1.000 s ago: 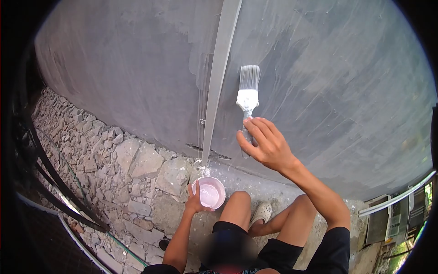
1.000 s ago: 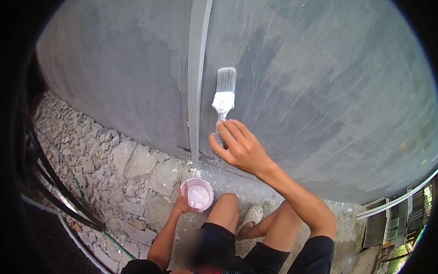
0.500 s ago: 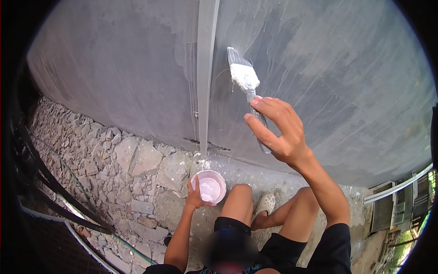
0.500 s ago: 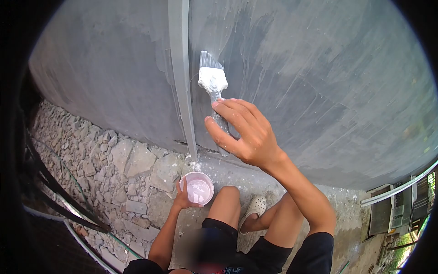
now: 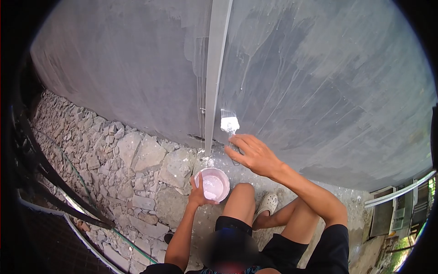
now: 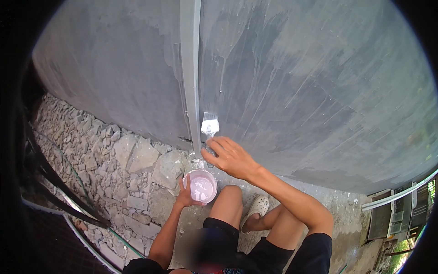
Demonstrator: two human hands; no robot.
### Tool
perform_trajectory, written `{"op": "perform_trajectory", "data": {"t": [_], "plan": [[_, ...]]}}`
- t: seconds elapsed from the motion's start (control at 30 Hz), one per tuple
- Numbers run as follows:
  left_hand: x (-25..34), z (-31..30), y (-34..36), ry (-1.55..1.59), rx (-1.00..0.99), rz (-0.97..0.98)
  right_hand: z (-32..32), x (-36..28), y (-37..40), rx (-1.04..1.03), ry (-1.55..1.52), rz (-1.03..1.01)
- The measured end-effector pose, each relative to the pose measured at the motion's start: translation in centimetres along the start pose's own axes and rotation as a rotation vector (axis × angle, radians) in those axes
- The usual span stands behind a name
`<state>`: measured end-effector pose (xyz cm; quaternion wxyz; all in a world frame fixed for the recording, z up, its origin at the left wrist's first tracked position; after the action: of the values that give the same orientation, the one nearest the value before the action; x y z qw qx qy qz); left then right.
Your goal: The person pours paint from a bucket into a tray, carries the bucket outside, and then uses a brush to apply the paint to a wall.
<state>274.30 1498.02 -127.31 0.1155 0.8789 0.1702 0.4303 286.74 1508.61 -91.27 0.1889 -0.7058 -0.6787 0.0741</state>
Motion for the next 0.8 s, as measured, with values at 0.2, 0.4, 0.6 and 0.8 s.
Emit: {"op": "perform_trajectory", "data": {"t": [0.2,0.4,0.6,0.8], "plan": [[-0.2,0.1,-0.2,-0.039,-0.011,-0.045,-9.6,-0.8,-3.9,0.370,0.278,-0.059],[-0.1,-0.1,-0.3,-0.010,-0.008,-0.058,-2.9,-0.5,-1.2,0.184,0.242,0.019],[-0.8,0.6,-0.3,-0.018,-0.014,-0.060,7.0,-1.0,4.0,-0.317,-0.430,0.246],[0.3,-0.2,0.4,0.034,0.002,-0.043,11.4,-3.7,6.8,-0.407,-0.878,0.260]]}}
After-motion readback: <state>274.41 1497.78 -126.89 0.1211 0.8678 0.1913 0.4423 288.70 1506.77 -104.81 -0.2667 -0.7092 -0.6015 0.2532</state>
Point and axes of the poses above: each hand's wrist, its own y-axis away from the middle knuckle, its own z-axis out of the palm, x = y × z, the point moved 7 cm from there along -y, towards the middle knuckle, and after that the axes turned 5 degrees about -x, right-handed, at the moved point
